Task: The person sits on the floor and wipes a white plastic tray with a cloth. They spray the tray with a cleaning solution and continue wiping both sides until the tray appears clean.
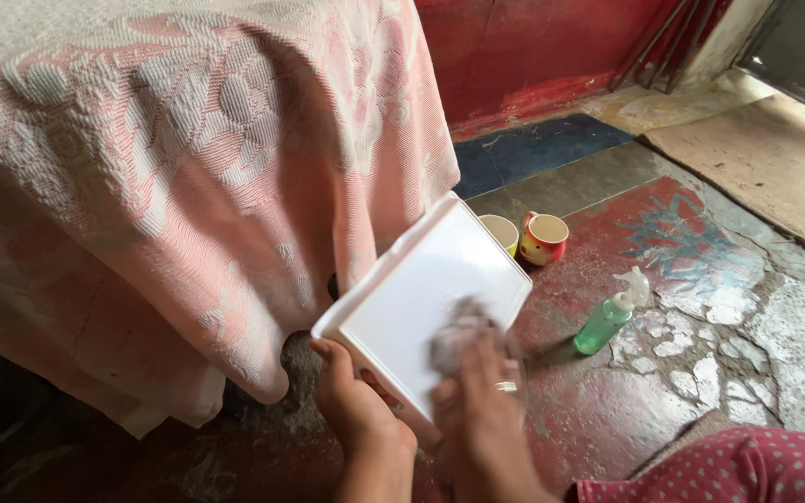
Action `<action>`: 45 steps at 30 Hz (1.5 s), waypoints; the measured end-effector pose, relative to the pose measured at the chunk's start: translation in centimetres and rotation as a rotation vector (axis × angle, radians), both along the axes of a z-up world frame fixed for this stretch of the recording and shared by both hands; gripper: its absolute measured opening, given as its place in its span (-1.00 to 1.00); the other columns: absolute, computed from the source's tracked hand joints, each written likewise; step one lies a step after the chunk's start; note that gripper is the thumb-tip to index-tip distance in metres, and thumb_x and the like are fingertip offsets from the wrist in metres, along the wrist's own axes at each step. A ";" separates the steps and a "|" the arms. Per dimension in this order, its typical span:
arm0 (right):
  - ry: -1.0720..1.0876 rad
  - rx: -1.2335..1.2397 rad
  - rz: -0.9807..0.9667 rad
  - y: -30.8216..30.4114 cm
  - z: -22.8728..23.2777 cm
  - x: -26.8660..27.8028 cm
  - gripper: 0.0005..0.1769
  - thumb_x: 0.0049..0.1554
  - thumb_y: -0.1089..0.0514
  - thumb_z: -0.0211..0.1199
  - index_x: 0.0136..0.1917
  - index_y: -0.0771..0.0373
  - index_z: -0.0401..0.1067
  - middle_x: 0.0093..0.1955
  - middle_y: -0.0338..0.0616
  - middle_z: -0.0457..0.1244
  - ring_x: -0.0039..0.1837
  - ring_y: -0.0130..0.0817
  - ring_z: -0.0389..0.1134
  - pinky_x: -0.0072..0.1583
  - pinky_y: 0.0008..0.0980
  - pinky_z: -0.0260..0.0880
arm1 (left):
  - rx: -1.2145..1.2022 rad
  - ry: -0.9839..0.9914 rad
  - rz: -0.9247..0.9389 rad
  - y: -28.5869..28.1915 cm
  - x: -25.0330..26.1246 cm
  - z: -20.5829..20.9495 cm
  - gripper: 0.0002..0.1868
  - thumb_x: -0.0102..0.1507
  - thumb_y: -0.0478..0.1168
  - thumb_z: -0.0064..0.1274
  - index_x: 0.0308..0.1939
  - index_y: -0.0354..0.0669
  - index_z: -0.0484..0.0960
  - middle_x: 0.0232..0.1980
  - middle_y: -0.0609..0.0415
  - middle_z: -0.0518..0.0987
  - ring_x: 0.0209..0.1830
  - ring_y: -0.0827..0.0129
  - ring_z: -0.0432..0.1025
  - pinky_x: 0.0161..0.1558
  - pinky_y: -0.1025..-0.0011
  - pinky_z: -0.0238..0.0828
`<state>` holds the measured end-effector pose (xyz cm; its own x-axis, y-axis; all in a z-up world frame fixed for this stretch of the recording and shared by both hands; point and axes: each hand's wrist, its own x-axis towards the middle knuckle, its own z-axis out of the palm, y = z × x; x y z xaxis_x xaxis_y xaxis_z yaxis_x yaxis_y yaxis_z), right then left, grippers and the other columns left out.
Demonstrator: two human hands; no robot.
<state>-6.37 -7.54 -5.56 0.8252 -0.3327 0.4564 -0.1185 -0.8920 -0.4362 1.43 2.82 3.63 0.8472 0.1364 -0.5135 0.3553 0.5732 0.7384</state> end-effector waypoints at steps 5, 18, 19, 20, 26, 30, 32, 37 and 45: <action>-0.077 0.291 -0.005 -1.2 2.8 0.5 -0.33 0.19 0.02 0.12 0.51 0.28 0.15 0.56 0.26 0.07 0.55 0.06 0.12 0.48 0.02 0.10 | -0.004 0.091 -0.007 0.0 -0.2 1.2 -0.32 0.45 0.30 -0.34 -0.03 -0.23 0.63 -0.37 0.09 0.42 -0.50 0.46 0.23 -0.52 0.44 0.06; -0.331 0.405 0.271 1.7 8.0 1.8 -0.48 0.25 0.15 0.15 0.43 0.36 0.27 0.47 0.34 0.14 0.49 0.26 0.06 0.39 -0.02 0.07 | 0.018 -0.148 -0.099 -1.5 0.7 -4.3 -0.53 0.36 0.04 -0.18 -0.01 -0.25 0.67 -0.16 0.13 0.72 -0.19 0.40 0.56 -0.14 0.40 0.48; -0.306 -0.262 0.303 2.3 8.6 1.4 -0.49 0.19 0.15 0.19 0.39 0.32 0.32 0.41 0.27 0.21 0.45 0.17 0.19 0.35 -0.14 0.25 | 0.053 -0.199 -0.114 -1.4 0.9 -4.6 -0.56 0.34 -0.03 -0.18 -0.04 -0.29 0.68 -0.19 0.10 0.72 -0.22 0.36 0.56 -0.16 0.35 0.49; -0.335 -0.206 0.324 2.4 9.1 1.5 -0.54 0.18 0.19 0.20 0.34 0.34 0.34 0.37 0.25 0.22 0.43 0.18 0.20 0.34 -0.12 0.26 | 0.090 -0.250 -0.131 -1.2 1.0 -4.7 -0.59 0.33 -0.09 -0.18 -0.06 -0.33 0.68 -0.21 0.06 0.72 -0.25 0.33 0.56 -0.18 0.30 0.49; -0.327 0.172 0.303 -0.6 11.0 3.6 -0.80 0.19 0.22 0.18 0.05 0.30 0.52 0.10 -0.01 0.31 0.20 -0.04 0.33 0.23 -0.16 0.33 | 0.507 -0.331 -0.333 -2.0 -1.2 -3.2 -0.54 0.39 -0.01 -0.15 -0.23 -0.30 0.73 -0.37 -0.07 0.71 -0.37 0.34 0.53 -0.23 0.36 0.43; -0.347 0.274 0.215 -3.8 11.8 4.8 -0.88 0.18 0.25 0.23 -0.12 0.33 0.54 -0.01 -0.04 0.29 0.09 -0.12 0.31 0.14 -0.21 0.31 | 0.329 -0.425 -0.276 -2.3 -1.7 -2.2 -0.50 0.46 0.00 -0.13 -0.22 -0.46 0.62 -0.41 -0.16 0.41 -0.39 0.34 0.24 -0.29 0.31 0.23; -0.347 0.332 0.126 -5.1 12.0 5.3 -0.89 0.18 0.26 0.25 -0.11 0.35 0.53 -0.03 -0.05 0.27 0.07 -0.18 0.29 0.11 -0.25 0.30 | 0.196 -0.532 -0.194 -2.0 -1.5 -2.1 -0.55 0.36 0.02 -0.14 -0.17 -0.25 0.72 -0.36 0.13 0.69 -0.37 0.54 0.50 -0.27 0.47 0.41; -0.211 0.658 -0.003 -4.7 11.7 5.5 -0.58 0.05 0.27 0.23 0.19 0.25 0.27 -0.12 -0.22 0.31 -0.07 -0.49 0.37 -0.02 -0.48 0.37 | 0.483 -0.419 -0.339 -1.9 -1.5 -2.3 -0.44 0.43 0.06 -0.08 -0.35 -0.42 0.64 -0.51 -0.04 0.47 -0.50 0.41 0.25 -0.41 0.34 0.17; -0.272 0.753 0.323 -2.5 11.3 6.2 -0.76 0.16 0.33 0.16 0.12 0.31 0.34 -0.10 -0.17 0.31 -0.03 -0.50 0.32 0.01 -0.49 0.37 | 0.576 -0.460 -0.310 -1.3 -1.5 -1.0 -0.42 0.34 0.18 -0.11 -0.41 -0.27 0.65 -0.58 0.04 0.56 -0.52 0.36 0.39 -0.40 0.30 0.33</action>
